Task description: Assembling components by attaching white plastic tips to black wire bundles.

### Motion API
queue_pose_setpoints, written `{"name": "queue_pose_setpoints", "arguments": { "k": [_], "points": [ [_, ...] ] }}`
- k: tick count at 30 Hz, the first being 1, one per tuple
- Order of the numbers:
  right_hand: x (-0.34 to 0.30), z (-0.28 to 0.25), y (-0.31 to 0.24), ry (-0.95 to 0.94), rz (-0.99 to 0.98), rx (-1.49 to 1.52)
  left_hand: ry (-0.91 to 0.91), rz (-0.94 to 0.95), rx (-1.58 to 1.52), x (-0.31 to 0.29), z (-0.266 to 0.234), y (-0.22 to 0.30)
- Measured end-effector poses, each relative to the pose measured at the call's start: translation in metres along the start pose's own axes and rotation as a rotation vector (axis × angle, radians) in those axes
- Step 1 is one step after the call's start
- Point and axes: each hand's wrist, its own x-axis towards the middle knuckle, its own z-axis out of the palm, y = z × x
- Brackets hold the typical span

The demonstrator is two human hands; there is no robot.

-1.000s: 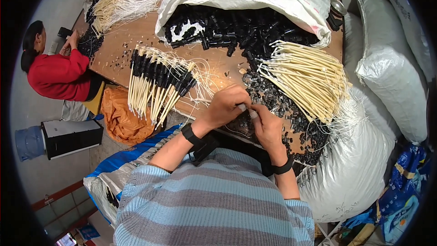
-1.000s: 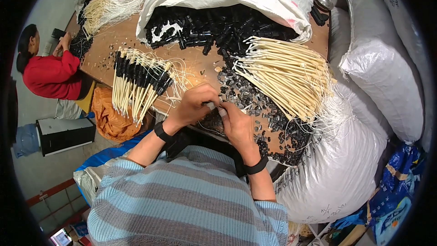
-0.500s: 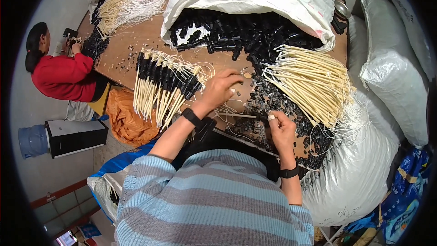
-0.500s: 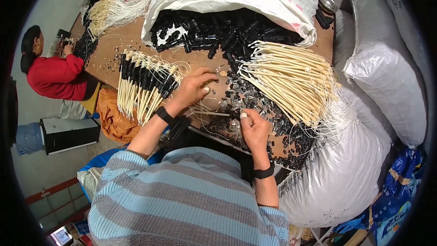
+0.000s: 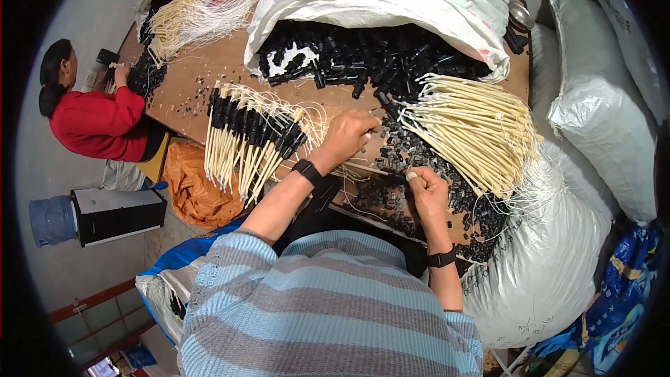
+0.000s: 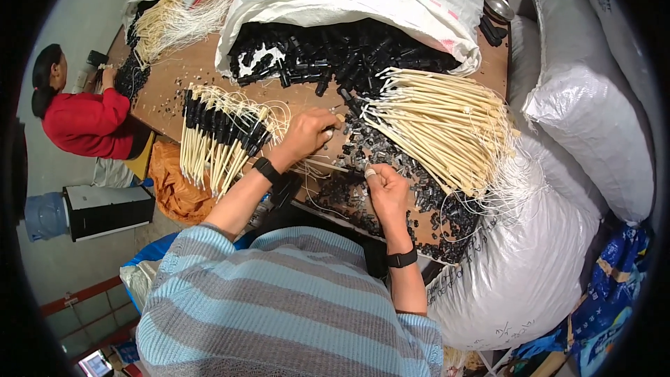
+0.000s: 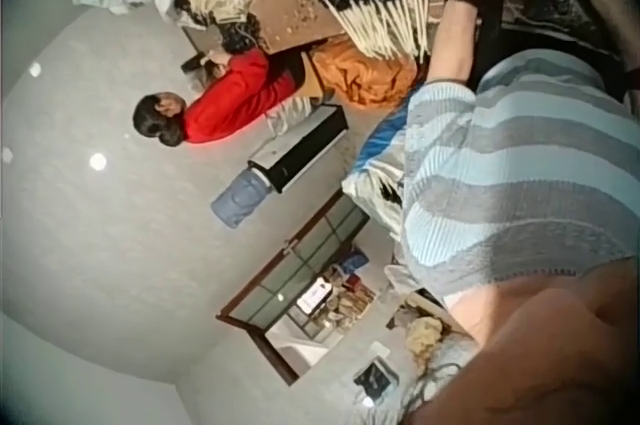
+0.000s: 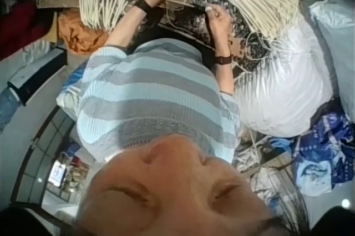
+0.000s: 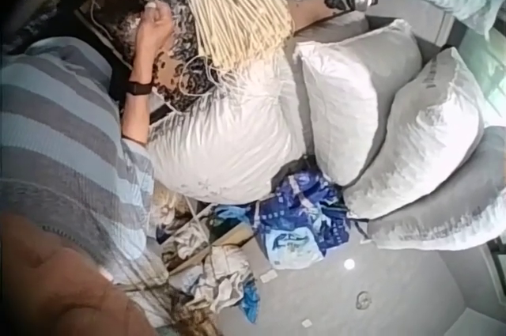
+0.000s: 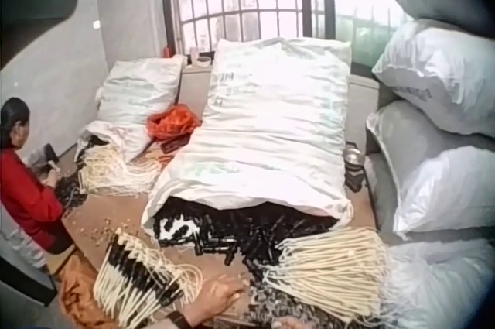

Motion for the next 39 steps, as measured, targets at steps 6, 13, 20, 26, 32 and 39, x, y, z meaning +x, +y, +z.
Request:
{"name": "queue_pose_setpoints", "arguments": {
  "k": [6,13,20,26,32,39],
  "points": [
    [0.017,0.004,0.016,0.011,0.068,0.021,0.131,-0.035,-0.533,0.003,-0.002,0.076],
    [0.02,0.022,0.016,-0.032,-0.136,-0.059,0.033,0.063,-0.291,-0.011,0.0,0.081],
    [0.009,0.02,0.002,0.249,-0.676,-0.629,0.006,-0.714,-1.037,-0.013,-0.001,0.078],
    [0.001,0.022,-0.006,0.173,-0.653,-0.715,0.023,-0.584,-0.896,-0.018,0.002,0.072],
    [0.0,0.022,-0.007,0.176,-0.678,-0.552,0.052,-0.508,-0.622,-0.011,-0.01,0.077],
    [-0.003,0.012,-0.012,0.147,-0.377,-0.486,0.284,-0.234,-0.307,-0.008,-0.01,0.069]
  ]
}}
